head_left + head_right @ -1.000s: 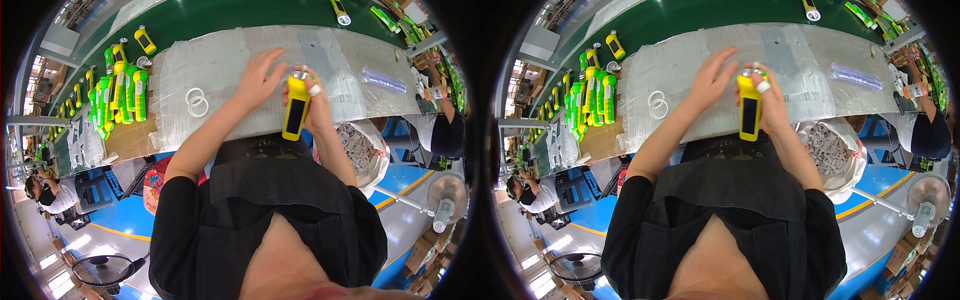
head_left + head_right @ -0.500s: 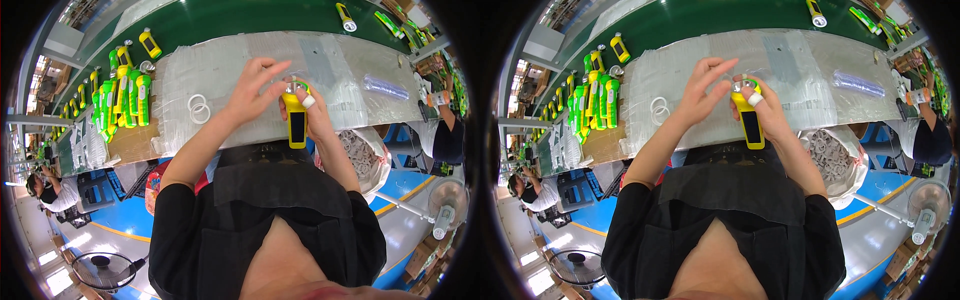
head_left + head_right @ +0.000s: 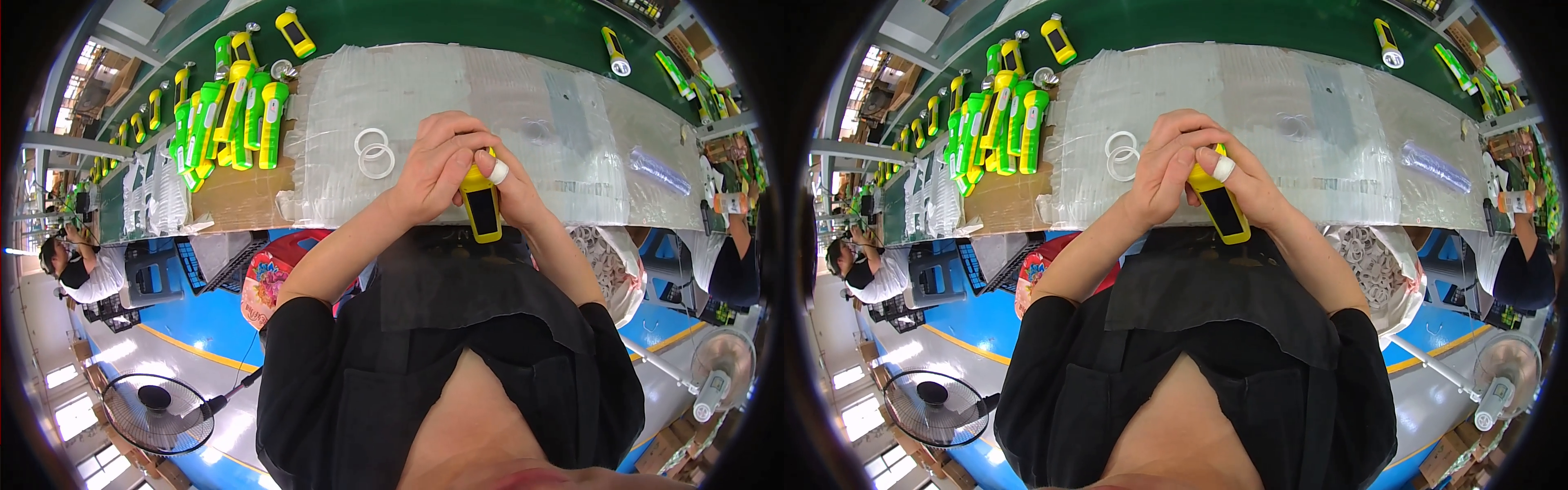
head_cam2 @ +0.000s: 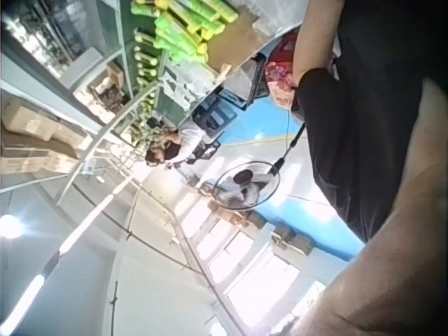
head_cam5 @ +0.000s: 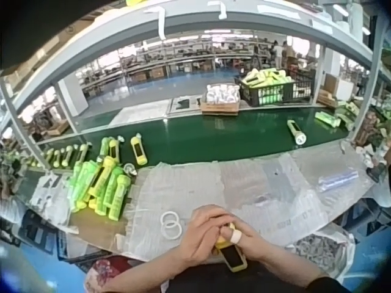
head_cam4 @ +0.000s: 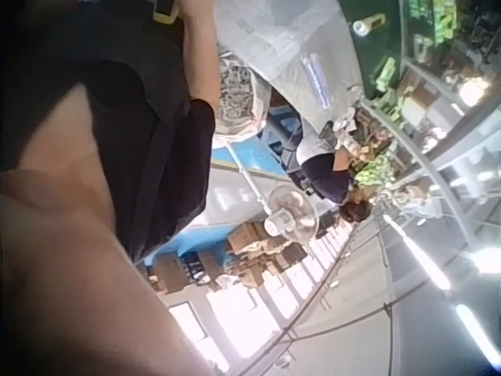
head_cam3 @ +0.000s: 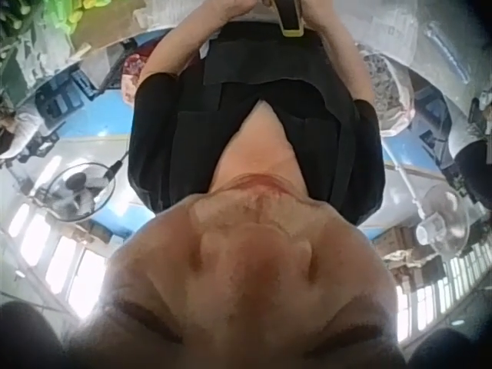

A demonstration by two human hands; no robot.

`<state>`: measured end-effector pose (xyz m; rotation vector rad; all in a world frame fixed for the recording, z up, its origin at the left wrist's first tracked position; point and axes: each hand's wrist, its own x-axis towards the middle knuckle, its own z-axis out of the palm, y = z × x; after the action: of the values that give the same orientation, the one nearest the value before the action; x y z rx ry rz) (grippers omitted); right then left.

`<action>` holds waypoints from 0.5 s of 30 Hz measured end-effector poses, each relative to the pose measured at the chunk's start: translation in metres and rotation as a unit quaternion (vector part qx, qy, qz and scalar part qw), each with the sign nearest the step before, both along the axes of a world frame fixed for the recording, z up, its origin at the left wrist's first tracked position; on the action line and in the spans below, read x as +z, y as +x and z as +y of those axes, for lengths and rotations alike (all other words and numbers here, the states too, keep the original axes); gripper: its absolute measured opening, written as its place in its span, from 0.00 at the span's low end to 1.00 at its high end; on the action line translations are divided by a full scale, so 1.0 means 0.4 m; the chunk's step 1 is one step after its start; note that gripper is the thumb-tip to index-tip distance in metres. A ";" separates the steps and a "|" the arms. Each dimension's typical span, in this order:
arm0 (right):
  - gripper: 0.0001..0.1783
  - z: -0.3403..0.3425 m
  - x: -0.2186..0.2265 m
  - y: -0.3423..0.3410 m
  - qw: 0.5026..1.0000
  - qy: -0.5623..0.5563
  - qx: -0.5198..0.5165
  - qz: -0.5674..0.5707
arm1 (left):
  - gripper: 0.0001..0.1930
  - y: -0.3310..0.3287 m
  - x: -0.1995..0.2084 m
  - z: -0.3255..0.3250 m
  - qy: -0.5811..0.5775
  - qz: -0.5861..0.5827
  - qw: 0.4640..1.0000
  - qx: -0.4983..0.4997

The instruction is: Worker assembles plastic flashlights by fitting reflectors and lens caps onto the housing at an assembly line.

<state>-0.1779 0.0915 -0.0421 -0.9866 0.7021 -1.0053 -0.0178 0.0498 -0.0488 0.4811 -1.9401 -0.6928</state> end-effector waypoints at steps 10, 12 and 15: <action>0.28 -0.161 0.045 0.011 0.970 -0.197 -0.140 0.017 | 0.32 0.196 0.005 0.003 -0.086 -0.269 0.913 0.294; 0.25 -0.191 0.022 0.008 0.959 -0.234 -0.155 0.038 | 0.31 0.246 -0.055 0.016 -0.064 -0.318 0.905 0.273; 0.22 -0.191 -0.023 0.013 0.967 -0.204 -0.143 0.053 | 0.26 0.233 -0.040 0.008 -0.065 -0.345 0.906 0.236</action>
<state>-0.1727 0.0153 -0.0512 -1.3296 0.7551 -1.3943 0.0754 0.0530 -0.0648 1.1828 -2.3573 -0.0608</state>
